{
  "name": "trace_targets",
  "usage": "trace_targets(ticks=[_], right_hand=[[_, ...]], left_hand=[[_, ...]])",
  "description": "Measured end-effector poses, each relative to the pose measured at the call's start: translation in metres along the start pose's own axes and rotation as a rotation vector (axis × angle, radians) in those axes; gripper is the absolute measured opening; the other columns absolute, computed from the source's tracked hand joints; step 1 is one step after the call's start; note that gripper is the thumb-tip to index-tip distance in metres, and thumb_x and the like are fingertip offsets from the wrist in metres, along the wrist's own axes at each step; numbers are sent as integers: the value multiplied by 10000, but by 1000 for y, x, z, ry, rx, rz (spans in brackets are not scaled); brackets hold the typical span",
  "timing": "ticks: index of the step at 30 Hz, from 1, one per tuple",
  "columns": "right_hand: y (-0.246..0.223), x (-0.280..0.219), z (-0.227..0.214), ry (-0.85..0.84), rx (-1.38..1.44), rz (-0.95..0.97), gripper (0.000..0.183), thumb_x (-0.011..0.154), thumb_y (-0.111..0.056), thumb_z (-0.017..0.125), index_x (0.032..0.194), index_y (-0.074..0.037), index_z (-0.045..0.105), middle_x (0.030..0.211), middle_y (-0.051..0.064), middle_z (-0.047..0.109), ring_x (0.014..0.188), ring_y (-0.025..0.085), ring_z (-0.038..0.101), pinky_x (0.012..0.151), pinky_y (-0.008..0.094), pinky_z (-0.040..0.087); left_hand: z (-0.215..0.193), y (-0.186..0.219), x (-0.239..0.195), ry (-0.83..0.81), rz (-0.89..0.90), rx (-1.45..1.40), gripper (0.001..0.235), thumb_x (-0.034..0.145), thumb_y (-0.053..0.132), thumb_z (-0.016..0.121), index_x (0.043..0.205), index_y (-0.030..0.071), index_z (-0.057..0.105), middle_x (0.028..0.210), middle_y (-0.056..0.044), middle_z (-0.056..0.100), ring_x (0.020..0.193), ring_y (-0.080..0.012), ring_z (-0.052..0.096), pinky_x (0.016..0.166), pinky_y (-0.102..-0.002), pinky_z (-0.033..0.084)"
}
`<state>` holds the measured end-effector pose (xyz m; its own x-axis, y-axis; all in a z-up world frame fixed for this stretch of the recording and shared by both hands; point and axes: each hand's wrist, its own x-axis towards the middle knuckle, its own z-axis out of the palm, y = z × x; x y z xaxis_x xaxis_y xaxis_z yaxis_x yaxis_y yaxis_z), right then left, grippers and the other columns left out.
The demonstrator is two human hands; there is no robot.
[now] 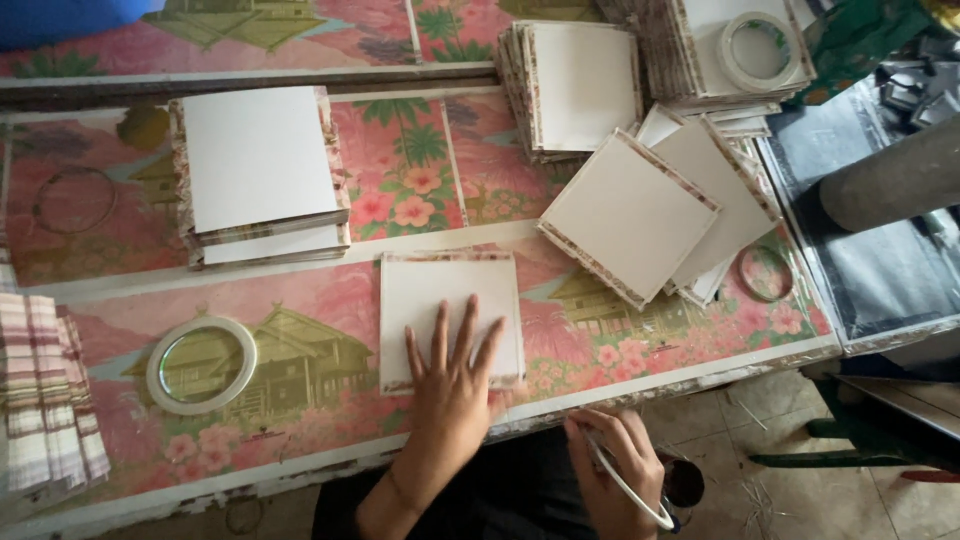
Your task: A person rapidly applies double-sided tape to the edges of paper sheets and stacks them on a table.
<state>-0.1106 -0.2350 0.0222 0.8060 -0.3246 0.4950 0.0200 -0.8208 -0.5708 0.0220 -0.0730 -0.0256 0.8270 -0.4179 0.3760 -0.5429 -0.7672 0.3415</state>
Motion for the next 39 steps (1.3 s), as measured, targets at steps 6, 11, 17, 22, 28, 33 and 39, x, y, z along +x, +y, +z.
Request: trace_targets(ticks=[6,11,17,22,28,33,39], right_hand=[[41,-58,20,-407,57,819,465,864,-463,799,1294,-339,674,1035,-88,971,889,112,930,800,307,674],[66,-66,38,-71,518,608,531,769,-100,963,1175,-124,623,827,27,764,681,103,673,611,225,547],[107,73,-28,71,380,-107,153,1012,-45,760,1022,-198,754,1345,41,643,970,84,717,615,189,729],[92,176,-63,318,341,597,306,1103,-83,666,1357,-183,527,1175,44,694,909,123,670,700,244,570],[141,219,-57,354,-70,99,505,1124,-77,809,1349,-102,358,1231,198,668,998,350,702,835,450,558],[107,174,-17,245,74,-164,470,1035,19,786,1375,-38,467,1289,127,520,1109,255,510,1001,375,474],[73,102,-5,71,-41,159,506,1023,-472,698,1377,-191,472,1283,75,702,1095,302,758,921,581,652]], left_hand=[[-4,21,-61,-82,229,202,1610,453,1191,652,1712,254,292,1853,-178,122,1686,-436,132,1236,-774,156],[6,19,-74,-214,129,-253,1335,697,1011,748,1688,193,388,1808,-138,272,1634,-331,305,1206,-712,157],[-24,-31,-26,82,-37,-313,870,822,888,572,1400,243,647,1533,-13,653,1296,-309,663,922,-543,514],[-56,-76,-12,91,-105,-94,829,885,808,572,1492,244,599,1694,-85,481,1496,-370,476,1152,-650,337],[-84,-141,37,173,-88,134,762,928,506,757,1580,166,558,1747,-216,383,1499,-464,453,1161,-662,403],[-88,-191,89,203,1,313,930,889,366,884,1682,70,500,1789,-285,300,1588,-493,428,1254,-634,427],[-64,-221,97,37,18,289,1023,911,442,753,1770,129,296,1766,-111,435,1629,-373,371,1228,-824,223]])
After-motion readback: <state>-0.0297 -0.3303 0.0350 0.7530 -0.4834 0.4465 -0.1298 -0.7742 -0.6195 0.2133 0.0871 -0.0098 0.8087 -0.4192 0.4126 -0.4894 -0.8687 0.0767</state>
